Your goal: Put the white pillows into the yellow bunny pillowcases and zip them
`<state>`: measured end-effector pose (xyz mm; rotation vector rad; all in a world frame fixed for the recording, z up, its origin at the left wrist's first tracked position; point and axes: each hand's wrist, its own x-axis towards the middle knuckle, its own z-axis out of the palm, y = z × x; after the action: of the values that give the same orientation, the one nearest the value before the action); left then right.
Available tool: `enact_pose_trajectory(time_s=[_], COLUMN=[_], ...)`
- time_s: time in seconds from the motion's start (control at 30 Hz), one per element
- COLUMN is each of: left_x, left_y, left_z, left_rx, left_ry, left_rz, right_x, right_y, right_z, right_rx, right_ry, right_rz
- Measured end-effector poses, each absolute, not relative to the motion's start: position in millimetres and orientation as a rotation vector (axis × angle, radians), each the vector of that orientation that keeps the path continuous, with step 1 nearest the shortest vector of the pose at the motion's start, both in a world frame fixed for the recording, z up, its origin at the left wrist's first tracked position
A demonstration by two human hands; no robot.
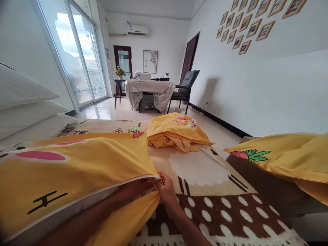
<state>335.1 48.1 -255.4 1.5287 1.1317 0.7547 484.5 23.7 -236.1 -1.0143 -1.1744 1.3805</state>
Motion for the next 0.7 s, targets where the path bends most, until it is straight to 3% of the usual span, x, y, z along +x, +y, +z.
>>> enact_pose_trajectory(time_s=[0.33,0.53,0.7], left_x=[348.5,345.6,343.3], left_y=[30.2,30.9,34.8], left_z=[-229.2,-237.3,-248.8], left_rx=[1.358,1.348,1.39], left_ry=[0.8,1.038,1.043], left_rz=[0.805,0.76,0.754], right_x=[497.0,525.5,534.2], right_y=[30.8,60.3,66.4], right_z=[-231.0,-248.8,-255.5], right_rx=[-1.046,-1.297,-1.321], right_ry=[-1.466,-1.359,-1.512], right_rz=[1.302,1.094,1.259])
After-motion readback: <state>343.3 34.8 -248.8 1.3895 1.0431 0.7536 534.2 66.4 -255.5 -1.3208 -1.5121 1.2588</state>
